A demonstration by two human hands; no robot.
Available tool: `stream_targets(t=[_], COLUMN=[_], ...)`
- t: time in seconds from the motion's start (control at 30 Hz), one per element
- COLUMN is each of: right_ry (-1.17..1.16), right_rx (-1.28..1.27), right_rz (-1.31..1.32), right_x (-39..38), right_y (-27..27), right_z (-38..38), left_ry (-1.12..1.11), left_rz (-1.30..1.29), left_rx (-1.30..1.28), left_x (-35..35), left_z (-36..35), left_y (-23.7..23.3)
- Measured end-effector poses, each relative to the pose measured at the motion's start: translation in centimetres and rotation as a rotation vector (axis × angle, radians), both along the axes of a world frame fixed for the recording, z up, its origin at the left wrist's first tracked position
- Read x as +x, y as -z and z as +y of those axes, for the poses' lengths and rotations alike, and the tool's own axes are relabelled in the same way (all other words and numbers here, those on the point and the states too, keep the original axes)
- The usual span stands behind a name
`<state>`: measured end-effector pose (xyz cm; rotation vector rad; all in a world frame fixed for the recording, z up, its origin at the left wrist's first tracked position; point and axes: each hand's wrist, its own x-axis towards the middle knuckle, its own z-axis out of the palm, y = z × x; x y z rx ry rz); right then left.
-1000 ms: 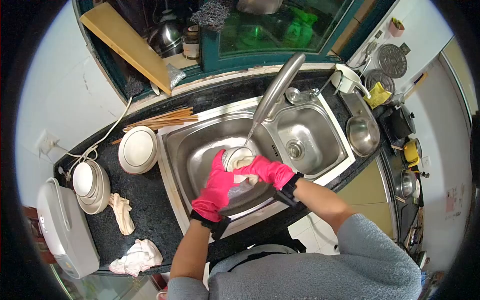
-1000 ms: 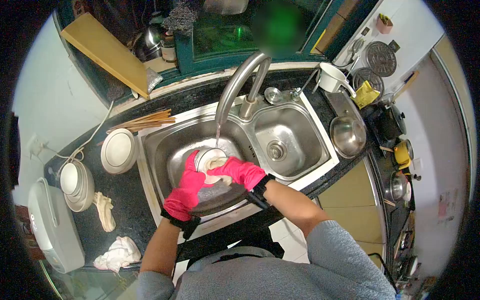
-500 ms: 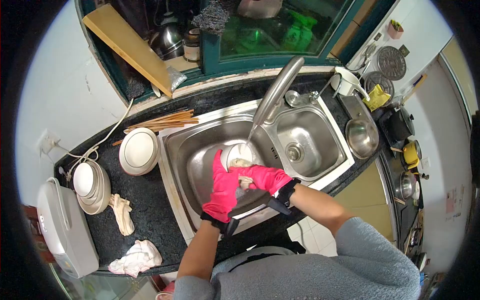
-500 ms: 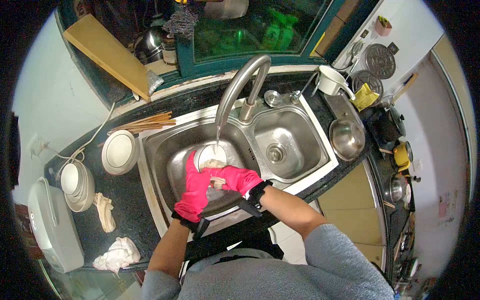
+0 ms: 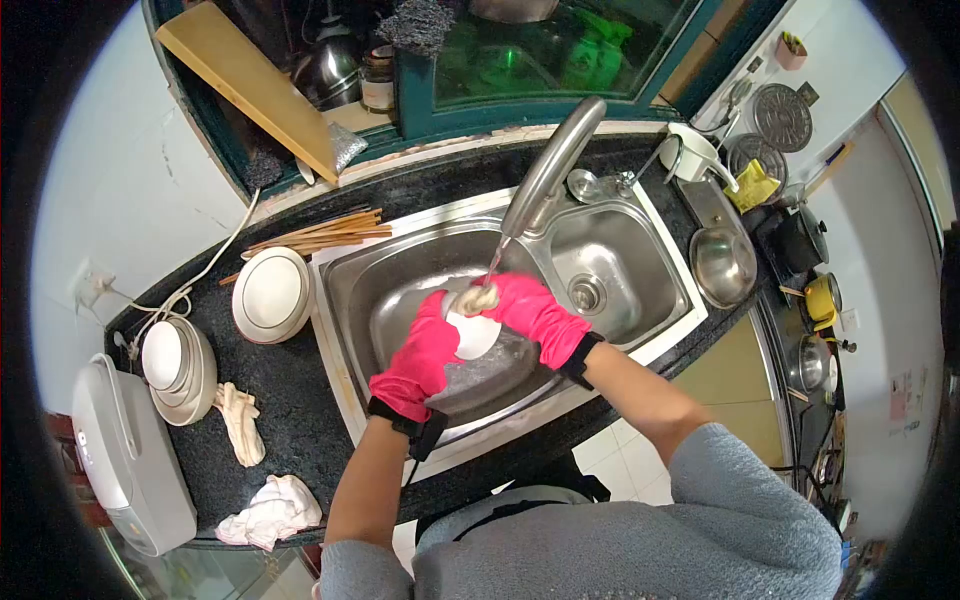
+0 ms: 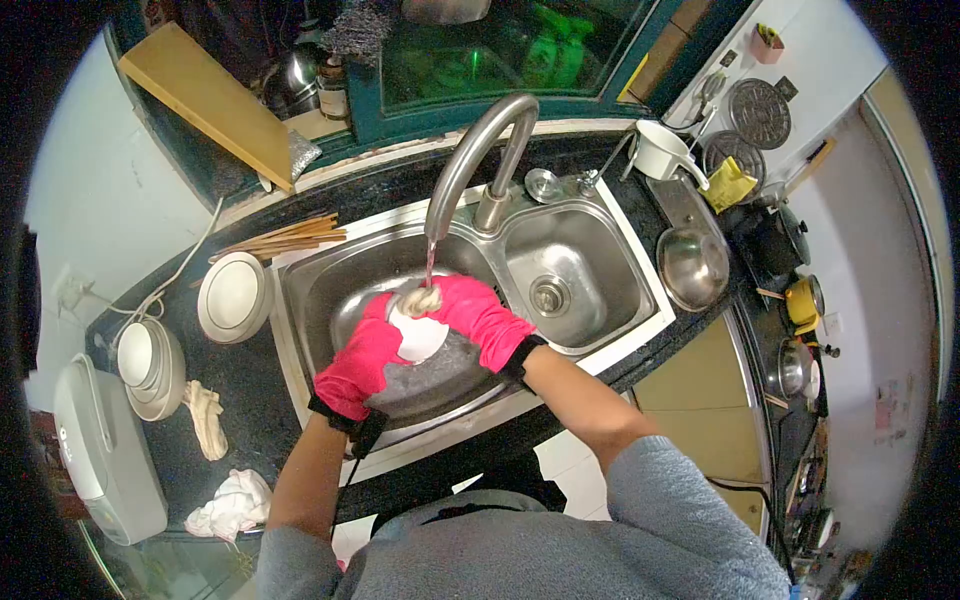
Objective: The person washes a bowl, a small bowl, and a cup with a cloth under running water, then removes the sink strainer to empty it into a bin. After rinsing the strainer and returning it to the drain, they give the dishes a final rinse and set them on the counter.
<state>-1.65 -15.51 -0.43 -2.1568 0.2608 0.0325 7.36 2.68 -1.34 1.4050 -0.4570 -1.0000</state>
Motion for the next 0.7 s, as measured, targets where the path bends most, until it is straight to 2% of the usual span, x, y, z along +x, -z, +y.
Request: stream_targets(t=[0.03, 0.1, 0.13, 0.17, 0.23, 0.3, 0.37, 0.4, 0.47, 0.5, 0.53, 0.57, 0.6, 0.63, 0.67, 0.7], right_ry=[-0.001, 0.065, 0.062, 0.122, 0.233, 0.221, 0.23, 0.228, -0.024, -0.024, 0.01, 0.046, -0.029, -0.031, -0.038, -0.045], right_rx=[-0.001, 0.112, 0.112, 0.602, 1.566, 1.638, 1.234, 1.233, 0.013, 0.016, -0.296, -0.608, -0.903, -0.904, -0.897, -0.89], right_rz=[-0.001, -0.364, -0.364, -0.201, 0.181, 0.254, 0.094, 0.092, -0.196, -0.197, -0.092, 0.018, -0.034, -0.031, 0.002, 0.033], right_x=[-0.6, -2.1, -2.4, -2.4, -1.8, -2.6, -2.4, -2.3, -2.1, -1.9, -1.7, -1.6, -1.2, -1.1, -1.0, -0.9], right_y=[0.6, 1.7, 2.7, 3.9, 3.4, 1.6, 0.2, 1.9, 7.0, 5.4, 2.0, -1.0, -2.5, -2.8, -3.0, -3.3], right_z=[0.8, 3.0, 3.8, 4.7, 6.2, 6.1, 6.0, 4.4, -0.2, -0.3, 0.2, 0.9, 1.8, 2.1, 2.4, 2.5], left_ry=[-0.001, -0.151, -0.168, -0.169, -0.348, -0.329, -0.31, -0.257, -0.206, -0.139, -0.07, -0.069, 0.047, 0.164, 0.222, 0.222], left_rz=[-0.001, -0.276, -0.078, -0.079, -0.09, -0.112, -0.139, -0.209, -0.281, -0.287, -0.293, -0.293, -0.314, -0.334, -0.518, -0.52], left_rx=[-0.001, -0.024, -0.109, -0.109, -0.085, -0.106, -0.132, -0.152, -0.169, -0.06, 0.048, 0.048, 0.198, 0.347, 0.344, 0.342], left_x=[-0.3, -0.4, -0.2, -0.6, -2.0, -2.1, -1.6, -1.2, -0.9, -1.1, -1.0, -0.7, -0.3, 0.0, 0.5, 0.8], left_z=[-0.5, -1.5, -1.5, -2.0, -3.1, -2.8, -2.6, -2.5, -2.0, -1.5, -1.3, -1.6, -2.0, -2.3, -2.3, -2.0], left_y=[-0.2, -0.3, 0.7, 1.9, 2.4, 2.8, 3.6, 4.7, 4.5, 3.0, 2.2, 2.2, 2.4, 2.4, 2.3, 1.9])
